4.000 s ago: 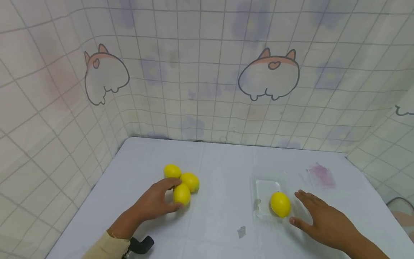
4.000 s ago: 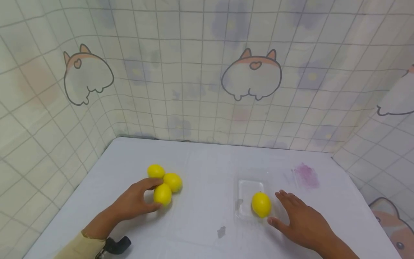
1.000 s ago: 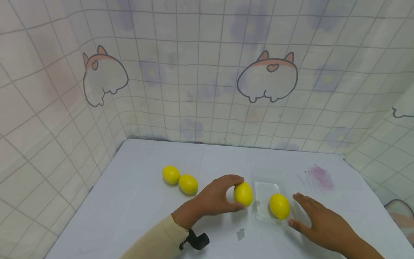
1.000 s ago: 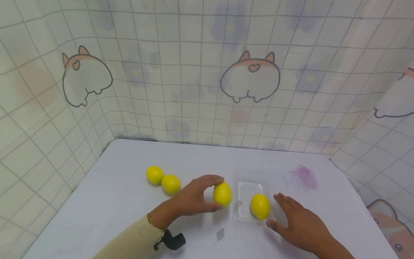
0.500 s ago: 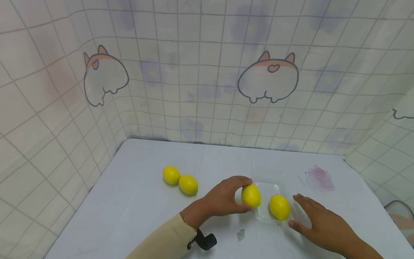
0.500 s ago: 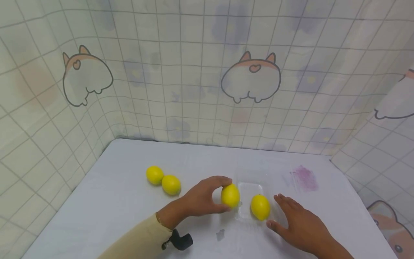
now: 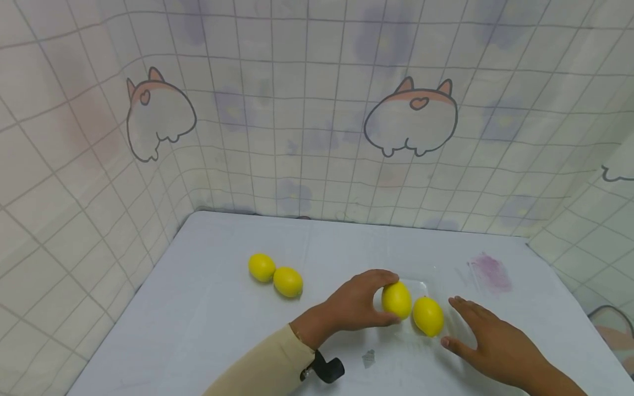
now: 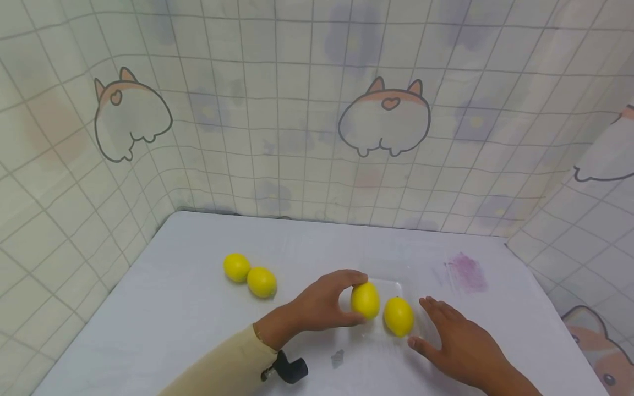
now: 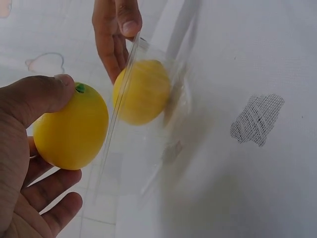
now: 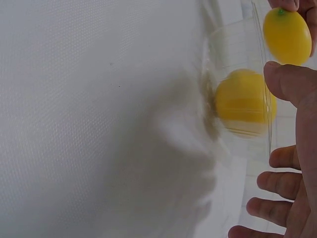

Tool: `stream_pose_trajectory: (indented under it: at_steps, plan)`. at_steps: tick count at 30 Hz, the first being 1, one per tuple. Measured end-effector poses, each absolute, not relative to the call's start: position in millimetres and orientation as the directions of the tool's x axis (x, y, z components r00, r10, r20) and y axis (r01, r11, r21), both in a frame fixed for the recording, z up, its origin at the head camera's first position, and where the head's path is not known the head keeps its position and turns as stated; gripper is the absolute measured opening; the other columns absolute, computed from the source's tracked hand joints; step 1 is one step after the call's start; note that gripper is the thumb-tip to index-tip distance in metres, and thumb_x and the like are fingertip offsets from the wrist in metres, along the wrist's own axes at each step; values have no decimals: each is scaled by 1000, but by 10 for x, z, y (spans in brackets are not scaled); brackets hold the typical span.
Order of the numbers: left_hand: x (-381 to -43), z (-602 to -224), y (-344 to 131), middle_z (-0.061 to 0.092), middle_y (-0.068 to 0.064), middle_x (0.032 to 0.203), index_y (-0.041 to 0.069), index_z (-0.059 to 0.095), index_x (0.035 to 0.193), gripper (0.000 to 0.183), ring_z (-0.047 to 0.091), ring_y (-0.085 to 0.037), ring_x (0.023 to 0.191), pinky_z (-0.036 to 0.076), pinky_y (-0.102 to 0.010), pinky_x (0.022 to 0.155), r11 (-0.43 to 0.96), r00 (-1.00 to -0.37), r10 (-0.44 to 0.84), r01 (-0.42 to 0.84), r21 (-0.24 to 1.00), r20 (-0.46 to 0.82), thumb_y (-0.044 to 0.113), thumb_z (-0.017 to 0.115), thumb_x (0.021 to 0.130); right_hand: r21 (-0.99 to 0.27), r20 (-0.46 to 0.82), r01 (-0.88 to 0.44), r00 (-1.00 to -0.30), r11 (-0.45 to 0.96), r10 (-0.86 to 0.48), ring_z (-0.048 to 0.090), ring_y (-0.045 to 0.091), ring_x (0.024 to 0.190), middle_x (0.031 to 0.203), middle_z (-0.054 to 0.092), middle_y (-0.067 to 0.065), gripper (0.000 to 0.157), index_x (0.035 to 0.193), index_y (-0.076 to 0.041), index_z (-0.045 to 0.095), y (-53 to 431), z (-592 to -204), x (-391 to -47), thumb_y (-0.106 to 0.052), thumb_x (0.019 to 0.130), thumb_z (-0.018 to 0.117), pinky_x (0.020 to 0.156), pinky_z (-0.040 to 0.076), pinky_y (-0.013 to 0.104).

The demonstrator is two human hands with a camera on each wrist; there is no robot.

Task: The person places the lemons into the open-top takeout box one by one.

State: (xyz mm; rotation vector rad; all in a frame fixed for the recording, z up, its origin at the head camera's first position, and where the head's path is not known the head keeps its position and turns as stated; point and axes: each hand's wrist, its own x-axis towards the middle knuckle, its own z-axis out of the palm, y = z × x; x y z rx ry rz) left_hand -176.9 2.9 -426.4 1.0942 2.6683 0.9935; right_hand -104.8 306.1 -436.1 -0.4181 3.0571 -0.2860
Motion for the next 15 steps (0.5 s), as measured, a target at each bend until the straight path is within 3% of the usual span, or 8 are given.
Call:
stream_pose_trajectory:
  at_steps: [15]
  plan:
    - [-1779,-4315,196,50,12,150,19,53,149,72,43,-5,139,35,-26,116,560,-742,657,597,574,131,45,81,87,-176,-53,-247,-964,953,-260,56,45,126,149,50,21,98,153,-10,44,3081,-4380,-1081,-81,86,55,83,54,66]
